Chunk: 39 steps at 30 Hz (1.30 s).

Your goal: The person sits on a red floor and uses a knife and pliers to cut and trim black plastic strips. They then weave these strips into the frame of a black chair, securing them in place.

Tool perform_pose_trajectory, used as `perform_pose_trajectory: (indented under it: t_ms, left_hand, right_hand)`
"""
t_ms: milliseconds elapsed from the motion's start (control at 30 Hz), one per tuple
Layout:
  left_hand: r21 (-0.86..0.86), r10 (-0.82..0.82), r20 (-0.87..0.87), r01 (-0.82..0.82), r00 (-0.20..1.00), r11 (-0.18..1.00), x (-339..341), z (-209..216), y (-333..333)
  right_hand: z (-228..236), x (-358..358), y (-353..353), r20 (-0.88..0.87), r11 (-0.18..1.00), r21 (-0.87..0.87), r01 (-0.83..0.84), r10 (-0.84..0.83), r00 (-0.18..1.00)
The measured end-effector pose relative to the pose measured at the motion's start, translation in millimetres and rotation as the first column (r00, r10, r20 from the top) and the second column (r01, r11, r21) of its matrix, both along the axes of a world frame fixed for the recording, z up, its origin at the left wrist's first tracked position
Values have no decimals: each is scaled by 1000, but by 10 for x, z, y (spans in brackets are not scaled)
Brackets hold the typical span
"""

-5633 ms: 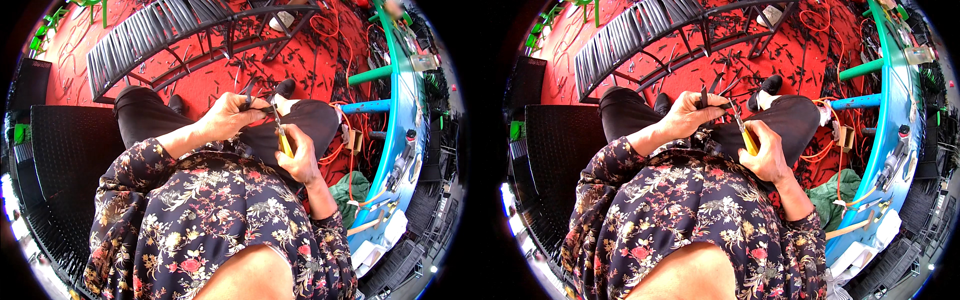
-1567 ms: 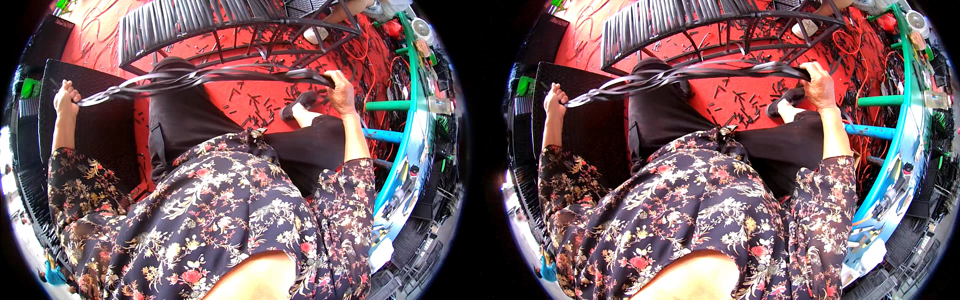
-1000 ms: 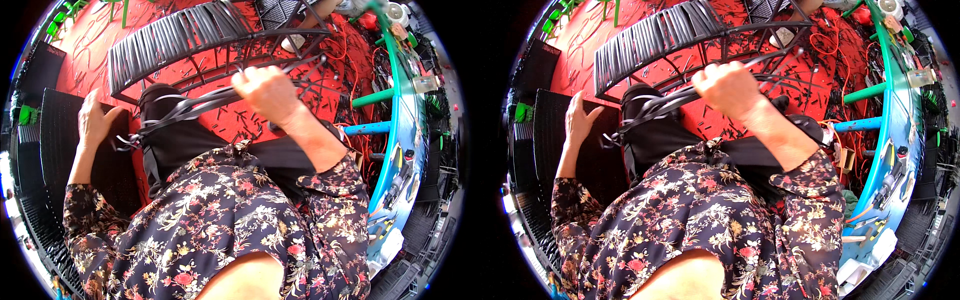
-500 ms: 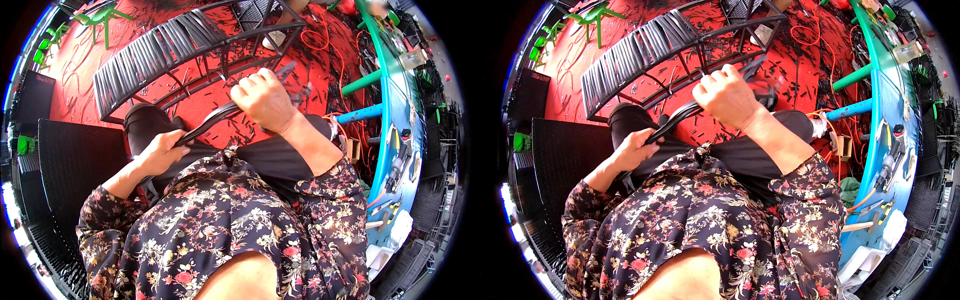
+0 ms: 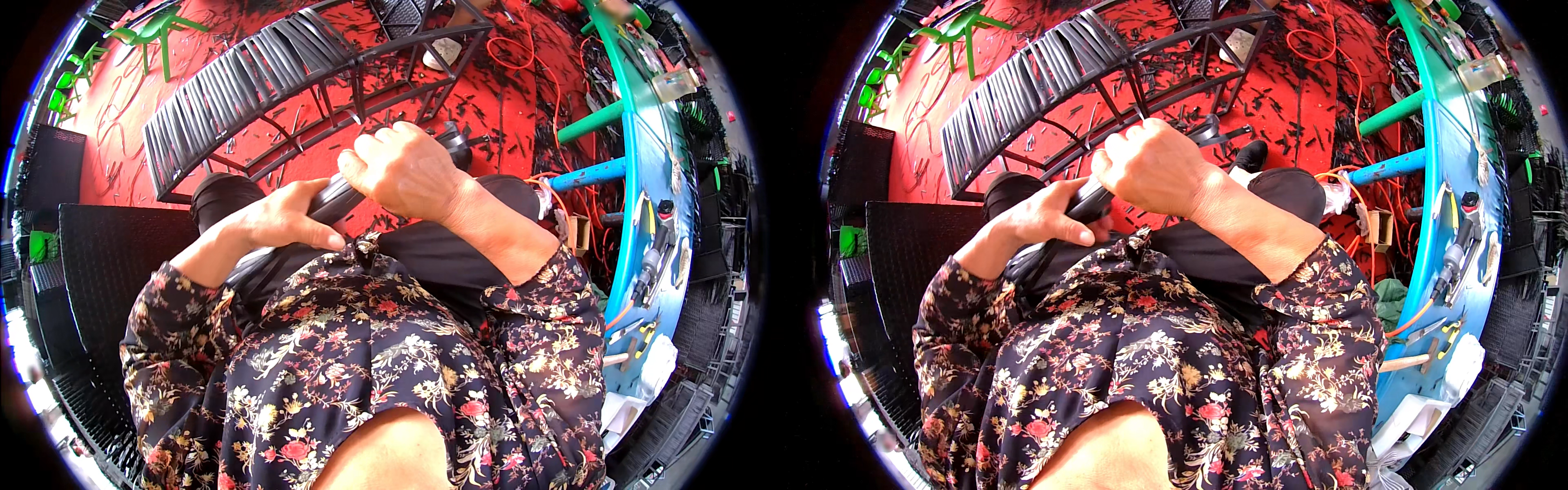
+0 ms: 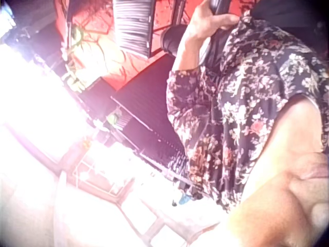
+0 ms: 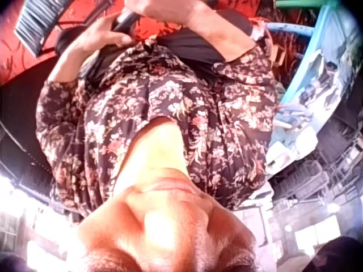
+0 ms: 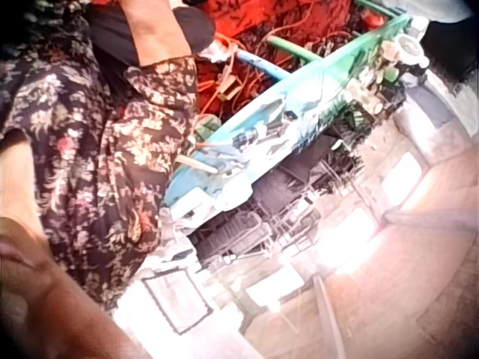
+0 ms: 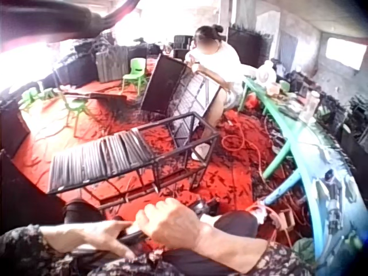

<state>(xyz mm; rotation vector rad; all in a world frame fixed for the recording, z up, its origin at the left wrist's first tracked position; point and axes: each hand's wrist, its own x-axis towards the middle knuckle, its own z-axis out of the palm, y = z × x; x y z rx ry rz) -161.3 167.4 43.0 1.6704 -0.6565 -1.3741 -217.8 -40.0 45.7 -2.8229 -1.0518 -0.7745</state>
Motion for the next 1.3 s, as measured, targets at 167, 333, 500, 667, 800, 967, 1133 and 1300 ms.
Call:
perform_pose_trajectory:
  t_ms: [167,333,500,667,800,967,1133,1300]
  left_hand:
    - [-223,29,-64,-43,998,974,119,157,-292]
    - [-189,140,-316,-207,938,960,2,211,-406]
    - [-110,239,-433,-314,869,943,-181,89,-420]
    - [-119,292,-380,-360,878,925,-282,-55,-430]
    - [-122,317,-402,-394,859,911,-367,-129,-454]
    - [-121,356,-429,-443,830,888,-416,-184,-444]
    - [-124,371,-388,-447,843,886,-434,-206,-429]
    - [-120,406,-407,-489,818,864,-445,-254,-444]
  right_hand:
    - [52,-45,39,-20,1000,-9,-24,24,1000]
    - [8,-42,9,-54,998,57,-36,39,998]
    - [67,-98,-278,-8,999,-26,36,-36,999]
    - [161,-224,-628,-13,983,73,167,-166,986]
    - [133,-401,-725,-90,952,198,235,-221,971]
    - [-41,-661,-800,-57,767,558,316,-345,937]
    - [-339,-1145,-975,-291,525,618,586,-539,790]
    - [-626,-1806,-1743,-305,364,559,745,-745,593]
